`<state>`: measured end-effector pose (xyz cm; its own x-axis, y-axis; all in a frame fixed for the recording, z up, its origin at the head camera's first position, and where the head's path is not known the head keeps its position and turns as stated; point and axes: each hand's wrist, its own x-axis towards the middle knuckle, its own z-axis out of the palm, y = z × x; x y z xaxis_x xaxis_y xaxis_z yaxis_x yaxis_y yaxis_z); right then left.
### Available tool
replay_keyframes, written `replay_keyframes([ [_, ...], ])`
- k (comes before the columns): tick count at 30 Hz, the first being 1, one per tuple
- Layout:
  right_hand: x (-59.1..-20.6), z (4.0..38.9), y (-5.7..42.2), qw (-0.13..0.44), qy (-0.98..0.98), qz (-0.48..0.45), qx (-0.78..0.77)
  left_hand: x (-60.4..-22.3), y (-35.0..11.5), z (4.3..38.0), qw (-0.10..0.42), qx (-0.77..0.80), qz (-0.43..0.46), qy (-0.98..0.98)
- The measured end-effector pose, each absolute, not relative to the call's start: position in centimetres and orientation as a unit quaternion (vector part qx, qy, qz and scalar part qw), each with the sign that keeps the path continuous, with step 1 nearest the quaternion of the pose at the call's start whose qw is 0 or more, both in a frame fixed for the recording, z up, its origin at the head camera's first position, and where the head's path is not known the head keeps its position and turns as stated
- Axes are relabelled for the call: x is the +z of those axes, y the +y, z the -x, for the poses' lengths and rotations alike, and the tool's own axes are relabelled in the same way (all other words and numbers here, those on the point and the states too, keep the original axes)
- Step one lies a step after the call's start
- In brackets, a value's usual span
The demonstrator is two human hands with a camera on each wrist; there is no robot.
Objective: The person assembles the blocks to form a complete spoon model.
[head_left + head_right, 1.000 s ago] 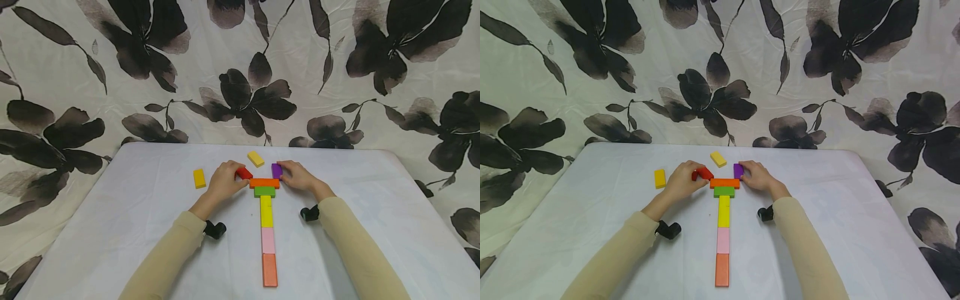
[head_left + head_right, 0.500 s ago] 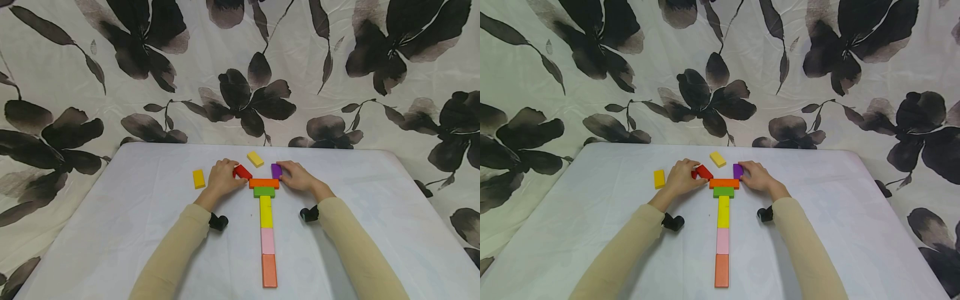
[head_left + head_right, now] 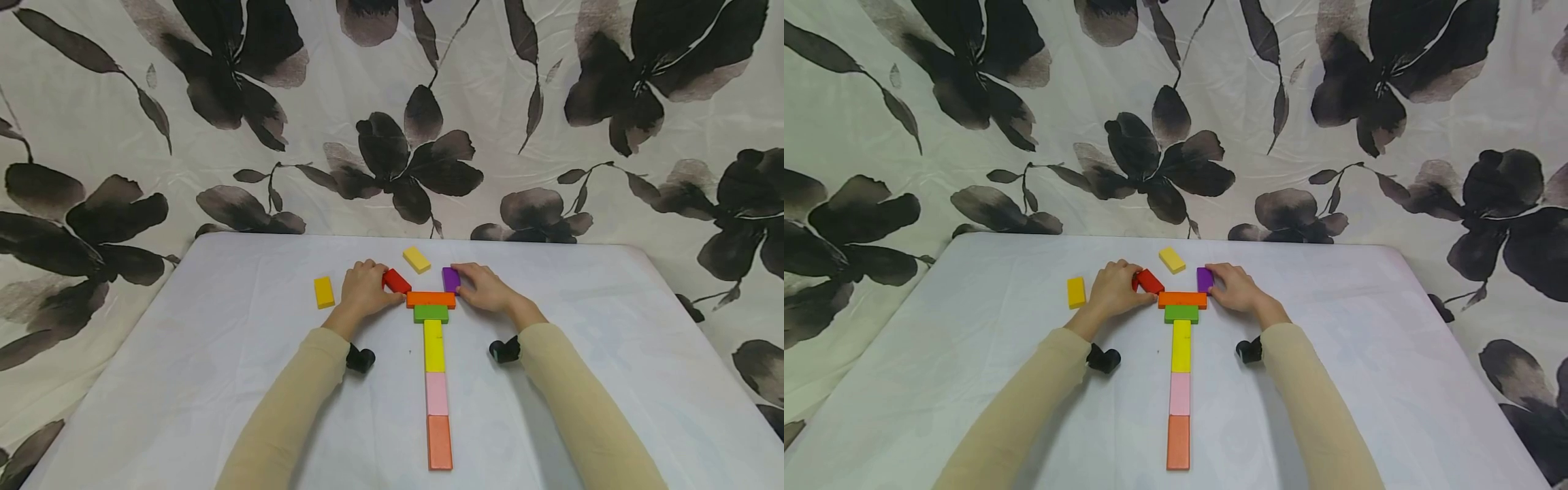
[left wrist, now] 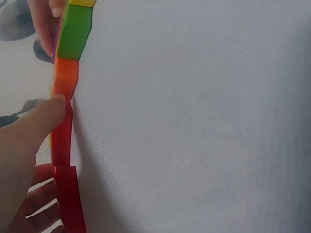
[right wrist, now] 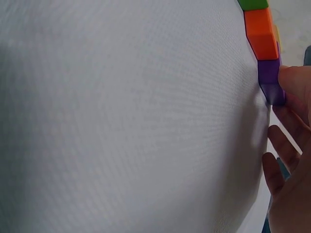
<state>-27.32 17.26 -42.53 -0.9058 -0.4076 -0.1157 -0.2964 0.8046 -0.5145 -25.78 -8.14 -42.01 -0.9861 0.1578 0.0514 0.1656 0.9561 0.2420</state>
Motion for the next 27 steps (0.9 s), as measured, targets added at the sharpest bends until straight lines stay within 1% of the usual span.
replay_keyframes([
  [13, -42.59, 27.4, 17.34, 0.103, 0.945, 0.194, -0.245, -42.37, -8.4, 26.05, 0.029, -0.136, 0.093, -0.986],
  [21, -42.53, 27.28, 17.29, 0.102, 0.944, 0.194, -0.246, -42.18, -8.59, 26.31, 0.036, -0.188, 0.1, -0.976],
  [27, -42.56, 27.26, 17.24, 0.104, 0.944, 0.194, -0.247, -41.8, -8.57, 26.72, 0.019, -0.227, 0.116, -0.967],
])
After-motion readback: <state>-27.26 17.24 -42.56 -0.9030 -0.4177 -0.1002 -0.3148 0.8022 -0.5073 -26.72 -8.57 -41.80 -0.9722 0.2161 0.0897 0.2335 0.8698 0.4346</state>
